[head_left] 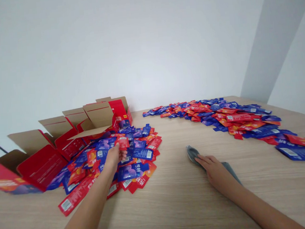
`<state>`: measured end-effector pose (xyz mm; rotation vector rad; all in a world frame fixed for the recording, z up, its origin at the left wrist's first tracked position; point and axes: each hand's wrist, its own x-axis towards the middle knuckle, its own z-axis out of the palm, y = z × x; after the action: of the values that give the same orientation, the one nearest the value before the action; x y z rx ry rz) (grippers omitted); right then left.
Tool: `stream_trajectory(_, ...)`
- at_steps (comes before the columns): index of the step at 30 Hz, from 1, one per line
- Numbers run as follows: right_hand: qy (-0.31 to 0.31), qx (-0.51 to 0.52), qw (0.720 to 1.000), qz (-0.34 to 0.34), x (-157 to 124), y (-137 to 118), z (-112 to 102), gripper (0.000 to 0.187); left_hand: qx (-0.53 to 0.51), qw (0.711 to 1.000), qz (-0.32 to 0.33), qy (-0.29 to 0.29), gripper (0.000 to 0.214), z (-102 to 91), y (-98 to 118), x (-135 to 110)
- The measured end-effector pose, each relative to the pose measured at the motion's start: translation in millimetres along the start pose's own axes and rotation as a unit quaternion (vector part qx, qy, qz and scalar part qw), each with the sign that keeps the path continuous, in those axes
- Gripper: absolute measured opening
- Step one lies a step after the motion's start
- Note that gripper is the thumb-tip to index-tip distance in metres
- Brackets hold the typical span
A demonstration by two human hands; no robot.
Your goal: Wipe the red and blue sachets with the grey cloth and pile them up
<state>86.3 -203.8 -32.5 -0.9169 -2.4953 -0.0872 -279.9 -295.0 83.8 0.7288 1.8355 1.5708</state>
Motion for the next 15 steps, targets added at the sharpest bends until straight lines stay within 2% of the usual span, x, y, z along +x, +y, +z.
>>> stream_trajectory(2,0.002,0.012,1.0,-0.002,-0.1,0.2,-1.5,0.057,-0.011,1.0,-0.015,-0.006,0.034,5.4,-3.9,-10.7)
stream_trajectory(4,-0.006,0.032,0.999,0.0,-0.6,0.5,-3.4,0.057,-0.016,0.999,0.012,-0.027,0.038,22.2,-18.2,-31.4)
stream_trajectory(5,-0.011,0.044,0.999,0.004,-1.1,0.6,-4.7,0.057,-0.014,0.998,0.024,-0.053,0.048,33.0,-28.1,-43.5)
stream_trajectory(7,-0.024,0.073,0.997,0.012,-2.8,1.1,-7.7,0.059,0.017,0.99,0.007,-0.141,0.069,54.3,-50.2,-66.7)
stream_trajectory(9,-0.04,0.098,0.994,0.013,-5.4,1.7,-11.2,0.061,0.047,0.976,-0.009,-0.214,0.079,70.0,-70.5,-84.2)
stream_trajectory(11,-0.059,0.111,0.992,0.007,-8.2,2.5,-14.2,0.062,0.09,0.964,-0.005,-0.25,0.078,77.3,-85.2,-93.9)
stream_trajectory(15,-0.101,0.1,0.99,-0.002,-10.7,4.6,-16.2,0.061,0.188,0.938,0.021,-0.291,0.066,76.1,-99.0,-95.0)
